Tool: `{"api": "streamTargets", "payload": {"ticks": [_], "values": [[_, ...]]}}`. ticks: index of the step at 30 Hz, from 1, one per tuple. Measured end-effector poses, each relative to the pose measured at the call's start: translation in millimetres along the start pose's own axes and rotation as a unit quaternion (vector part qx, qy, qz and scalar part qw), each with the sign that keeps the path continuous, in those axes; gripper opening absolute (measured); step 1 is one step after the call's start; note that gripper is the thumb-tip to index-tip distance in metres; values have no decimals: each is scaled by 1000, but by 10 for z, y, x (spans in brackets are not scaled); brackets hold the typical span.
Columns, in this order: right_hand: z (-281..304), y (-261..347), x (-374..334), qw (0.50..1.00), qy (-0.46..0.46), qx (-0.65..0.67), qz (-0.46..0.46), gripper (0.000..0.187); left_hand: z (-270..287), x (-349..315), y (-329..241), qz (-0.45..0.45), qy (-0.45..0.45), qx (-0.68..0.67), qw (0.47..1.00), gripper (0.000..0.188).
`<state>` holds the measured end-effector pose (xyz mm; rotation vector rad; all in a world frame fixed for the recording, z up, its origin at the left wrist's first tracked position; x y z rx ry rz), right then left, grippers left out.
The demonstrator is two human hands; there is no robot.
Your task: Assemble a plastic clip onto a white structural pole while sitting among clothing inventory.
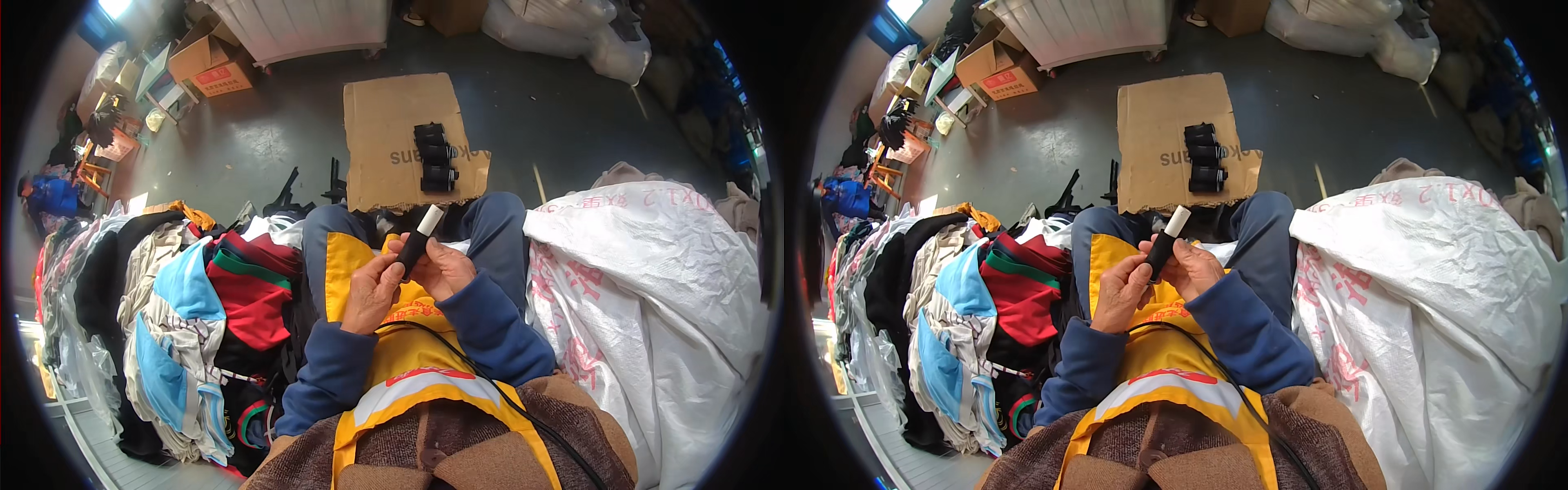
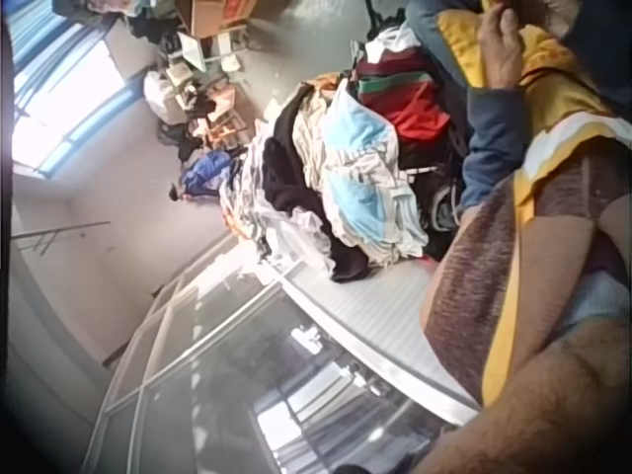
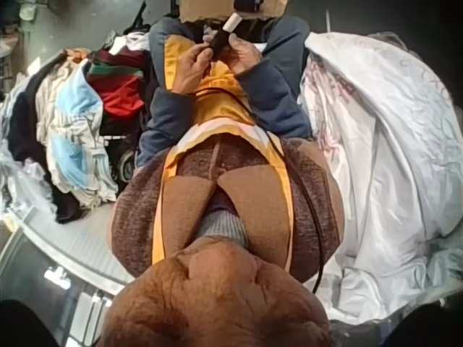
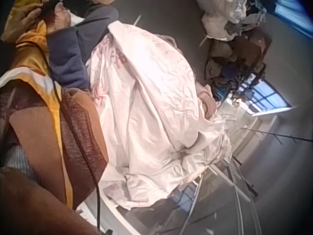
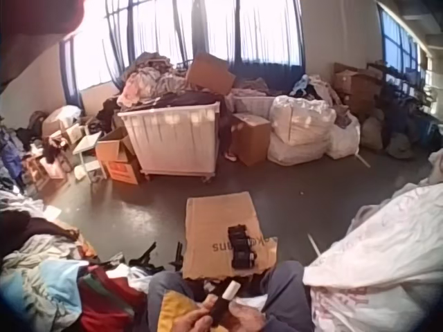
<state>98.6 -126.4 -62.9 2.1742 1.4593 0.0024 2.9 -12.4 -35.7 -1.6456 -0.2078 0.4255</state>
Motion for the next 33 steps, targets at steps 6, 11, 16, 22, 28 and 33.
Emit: {"api": "streamTargets", "payload": {"ticks": [6,11,16,22,28,33], "values": [[-49,-56,2,990,-82,-108,34,32,-44,70,160,-238,-74,282,927,23],[-12,-57,3,987,-113,-64,94,29,-120,27,109,-120,-35,168,978,23],[-49,-20,1,982,-149,17,118,25,-180,-82,139,106,17,-108,988,22],[185,15,61,957,-213,69,184,22,-273,-98,228,32,45,54,997,22],[243,76,57,961,-210,90,155,24,-299,-222,182,-13,28,135,990,14],[189,20,82,940,-287,3,185,23,-362,-279,317,5,47,120,992,17]]}}
Point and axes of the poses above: each hand's wrist, its own x-axis towards the middle knuckle, its own z-axis out of the back of the hand, y = z × x, the point moved 1 cm from there along x, towards the middle knuckle, and after that the axes turned 6 degrees about -z, right-handed, at the moved point
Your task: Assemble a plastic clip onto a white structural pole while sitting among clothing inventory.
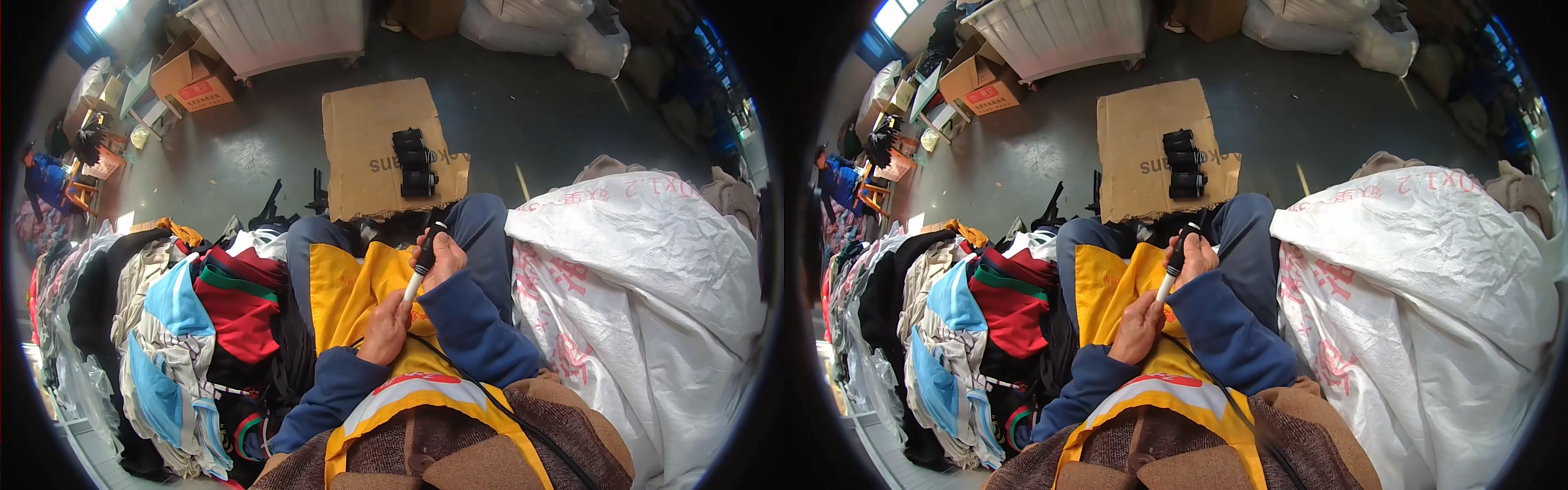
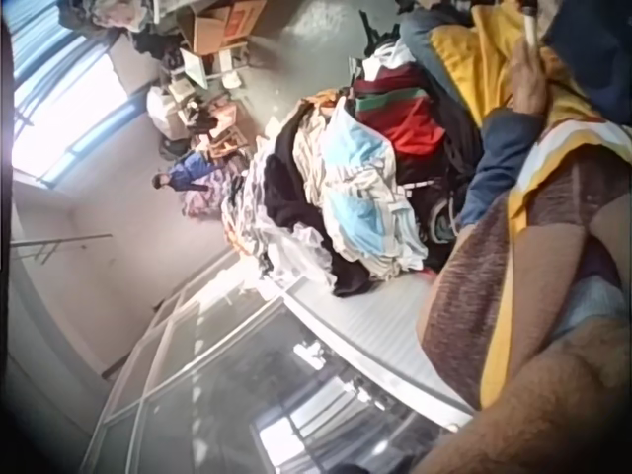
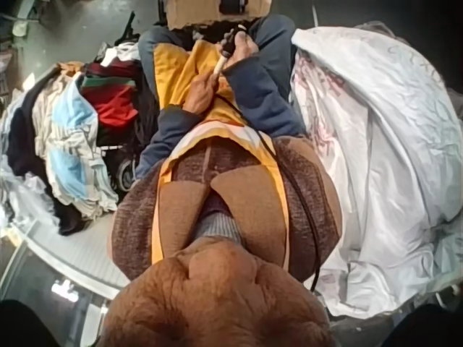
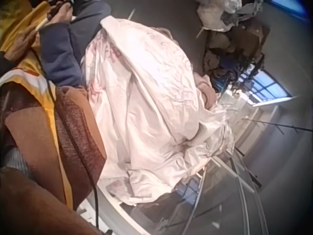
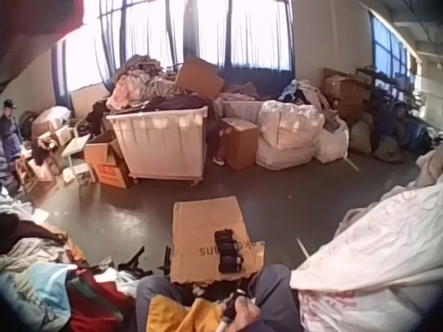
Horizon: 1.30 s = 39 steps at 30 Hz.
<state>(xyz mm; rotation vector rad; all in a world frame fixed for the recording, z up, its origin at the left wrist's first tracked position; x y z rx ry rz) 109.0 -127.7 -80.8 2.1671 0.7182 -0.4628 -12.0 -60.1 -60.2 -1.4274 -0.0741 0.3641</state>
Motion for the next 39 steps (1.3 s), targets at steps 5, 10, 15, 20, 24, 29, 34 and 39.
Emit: {"api": "streamTargets", "payload": {"ticks": [5,10,15,20,24,29,34,39], "values": [[-16,20,-9,1000,10,5,12,23,11,-5,-52,40,26,-82,995,23],[11,57,70,999,-29,2,-13,23,24,-41,-24,106,69,-179,976,26],[-50,111,65,999,-37,-15,1,23,69,-86,-139,226,124,-377,890,29],[-61,171,40,1000,-25,-7,5,24,55,-141,-141,235,140,-399,875,33],[-74,203,38,1000,-10,15,-15,23,44,-173,-196,238,130,-386,882,34],[-73,322,63,998,-29,58,-28,21,36,-190,-227,231,136,-361,894,33],[435,1135,378,976,-7,128,173,21,81,-360,-81,167,208,-375,888,34],[-30,807,-1,988,36,23,151,18,245,-82,-376,71,-45,-268,960,23]]}}
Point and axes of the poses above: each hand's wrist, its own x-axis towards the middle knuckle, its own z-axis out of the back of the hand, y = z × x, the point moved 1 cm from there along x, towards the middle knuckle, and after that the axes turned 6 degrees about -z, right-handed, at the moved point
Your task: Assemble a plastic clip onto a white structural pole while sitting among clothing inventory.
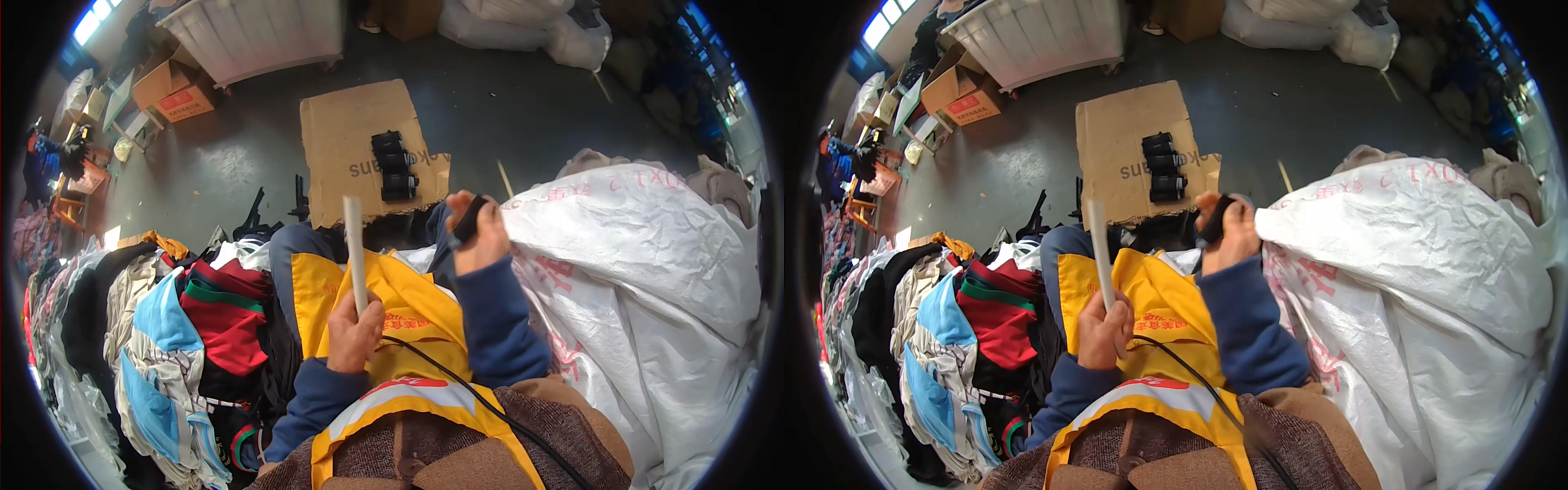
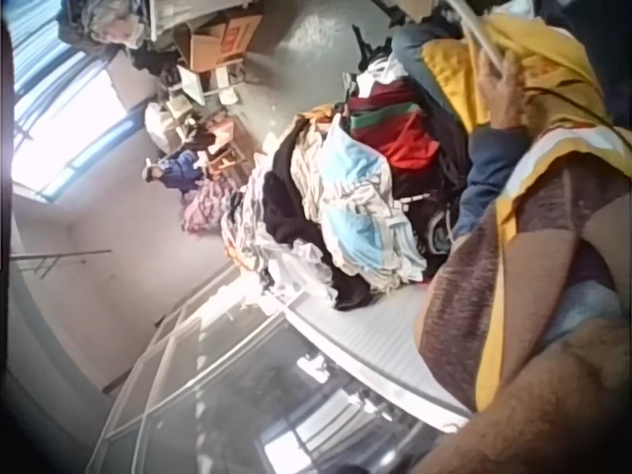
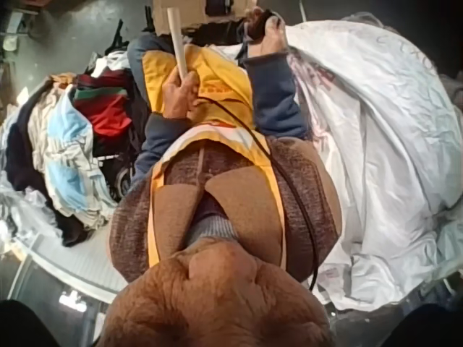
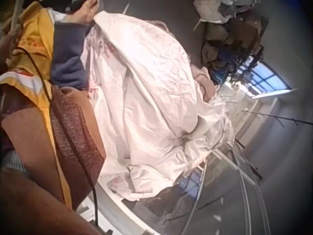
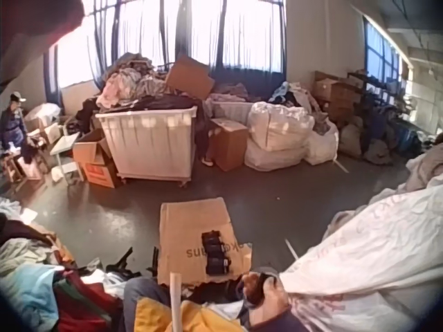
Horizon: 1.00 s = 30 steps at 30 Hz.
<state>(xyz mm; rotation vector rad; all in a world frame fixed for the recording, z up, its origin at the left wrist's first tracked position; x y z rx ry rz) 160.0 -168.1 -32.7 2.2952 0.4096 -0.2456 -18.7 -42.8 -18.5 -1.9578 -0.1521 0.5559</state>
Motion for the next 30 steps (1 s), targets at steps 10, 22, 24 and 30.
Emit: {"api": "streamTargets", "payload": {"ticks": [10,22,24,30], "values": [[-316,-721,-602,945,109,144,-273,18,-171,344,-83,-213,-84,213,950,36],[-109,-844,-493,946,171,-194,-197,29,302,364,-100,-124,-27,154,980,17],[-96,-823,-499,933,175,-213,-232,17,330,336,-146,-91,-48,101,990,16],[-232,-810,-596,964,88,-129,-217,17,432,435,-83,-114,-180,-93,973,27]]}}
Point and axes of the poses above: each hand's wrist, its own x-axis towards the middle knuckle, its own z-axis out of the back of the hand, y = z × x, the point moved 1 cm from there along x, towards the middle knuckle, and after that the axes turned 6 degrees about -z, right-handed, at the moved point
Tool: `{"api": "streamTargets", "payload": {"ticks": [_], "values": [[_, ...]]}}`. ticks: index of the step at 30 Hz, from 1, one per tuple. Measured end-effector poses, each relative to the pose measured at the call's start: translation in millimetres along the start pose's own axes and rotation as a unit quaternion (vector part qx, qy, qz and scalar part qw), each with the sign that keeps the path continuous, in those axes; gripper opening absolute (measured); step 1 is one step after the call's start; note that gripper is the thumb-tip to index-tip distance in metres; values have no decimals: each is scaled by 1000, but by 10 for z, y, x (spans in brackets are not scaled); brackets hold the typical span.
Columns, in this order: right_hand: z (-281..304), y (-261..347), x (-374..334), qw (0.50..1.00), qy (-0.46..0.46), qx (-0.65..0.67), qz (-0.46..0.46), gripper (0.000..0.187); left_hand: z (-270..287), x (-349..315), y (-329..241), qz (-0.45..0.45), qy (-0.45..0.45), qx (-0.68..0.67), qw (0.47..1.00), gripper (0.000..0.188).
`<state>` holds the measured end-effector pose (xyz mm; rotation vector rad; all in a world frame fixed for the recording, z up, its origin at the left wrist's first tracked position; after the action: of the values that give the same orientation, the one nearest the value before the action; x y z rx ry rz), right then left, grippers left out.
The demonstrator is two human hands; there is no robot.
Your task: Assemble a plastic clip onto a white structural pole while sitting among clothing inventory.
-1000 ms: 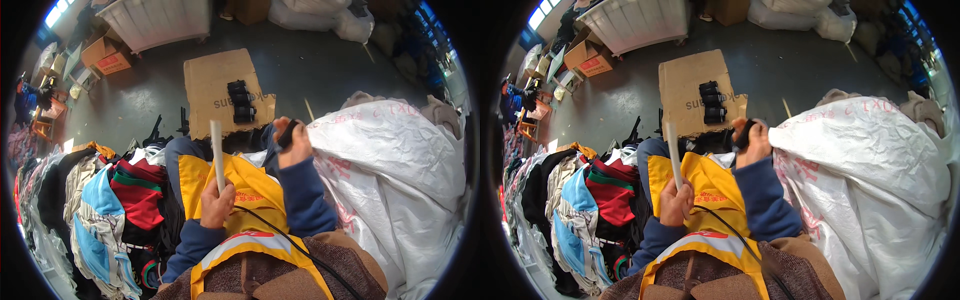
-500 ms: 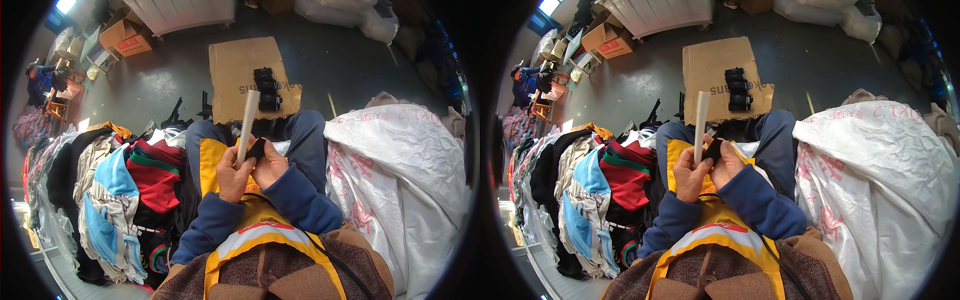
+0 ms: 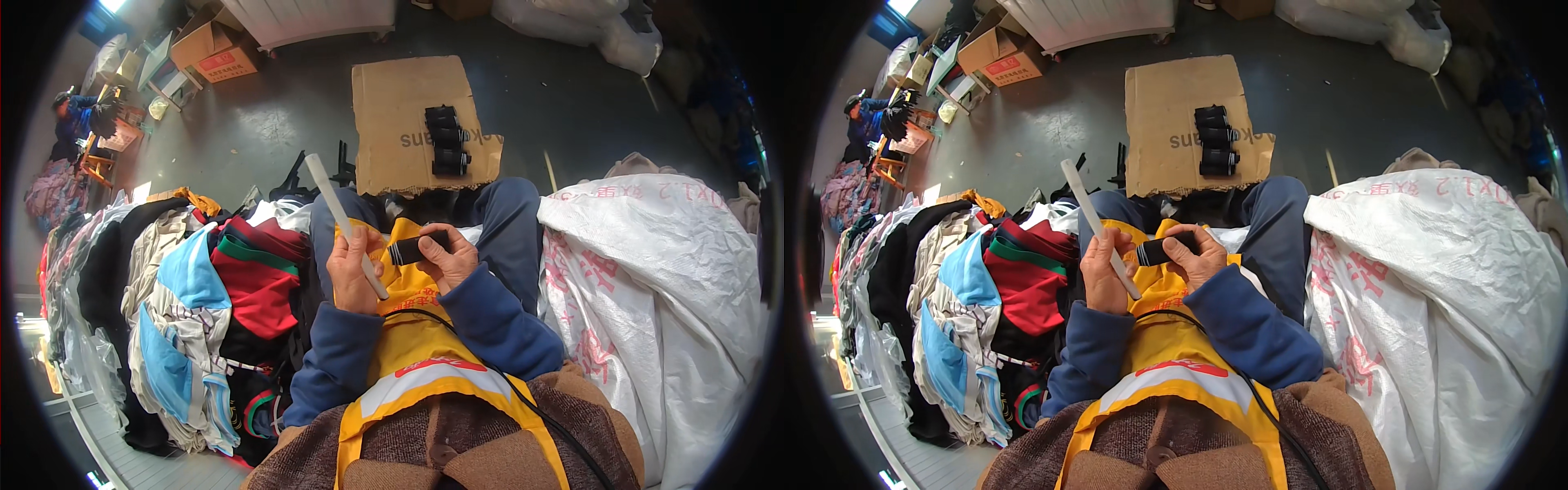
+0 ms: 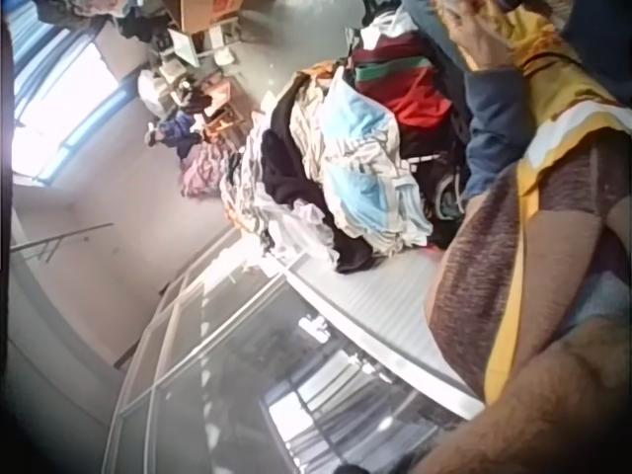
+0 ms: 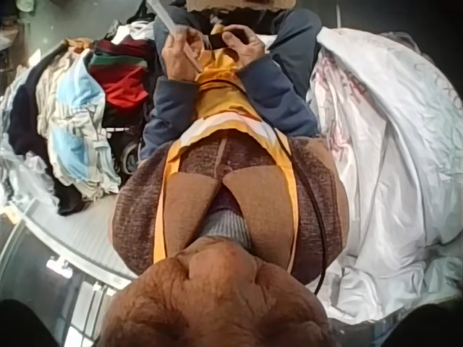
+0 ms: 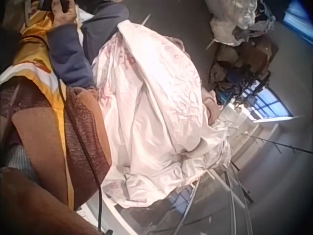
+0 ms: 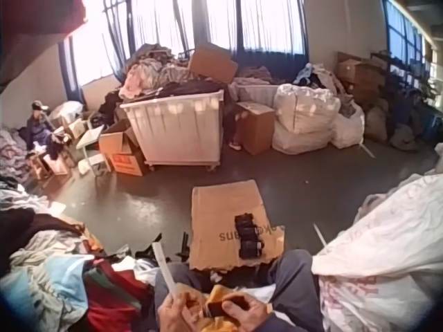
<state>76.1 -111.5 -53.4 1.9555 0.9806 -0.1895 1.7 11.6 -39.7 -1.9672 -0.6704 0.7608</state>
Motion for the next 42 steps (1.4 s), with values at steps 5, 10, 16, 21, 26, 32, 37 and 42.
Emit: {"api": "streamTargets", "payload": {"ticks": [5,10,16,21,26,32,37,42], "values": [[-106,-134,5,999,49,21,10,19,-286,-171,193,-32,19,88,995,32],[45,-154,57,1000,-16,-23,-1,20,-128,-79,127,-76,-38,35,996,30],[69,-146,79,997,-5,-65,30,18,-122,-147,166,-6,121,126,985,19],[32,-216,70,999,15,-43,18,21,-90,-147,237,-33,50,67,996,13],[128,-208,119,994,16,-102,31,19,-45,-113,299,-64,32,84,994,15],[194,-169,269,984,-13,-174,19,15,-38,11,319,-38,1,102,994,17],[266,71,623,971,-77,-202,98,17,242,493,190,-213,-50,272,937,22],[629,474,1536,929,-206,-284,116,22,651,933,418,-383,-64,520,761,15]]}}
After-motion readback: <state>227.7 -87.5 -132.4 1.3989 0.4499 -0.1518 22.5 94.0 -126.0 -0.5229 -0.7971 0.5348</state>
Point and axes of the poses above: each hand's wrist, its own x-axis towards the middle knuckle, its own z-axis out of the back of the hand, y = z × x, the point moved 1 cm from there along x, towards the middle knuckle, and after that the axes turned 6 degrees about -z, right-handed, at the moved point
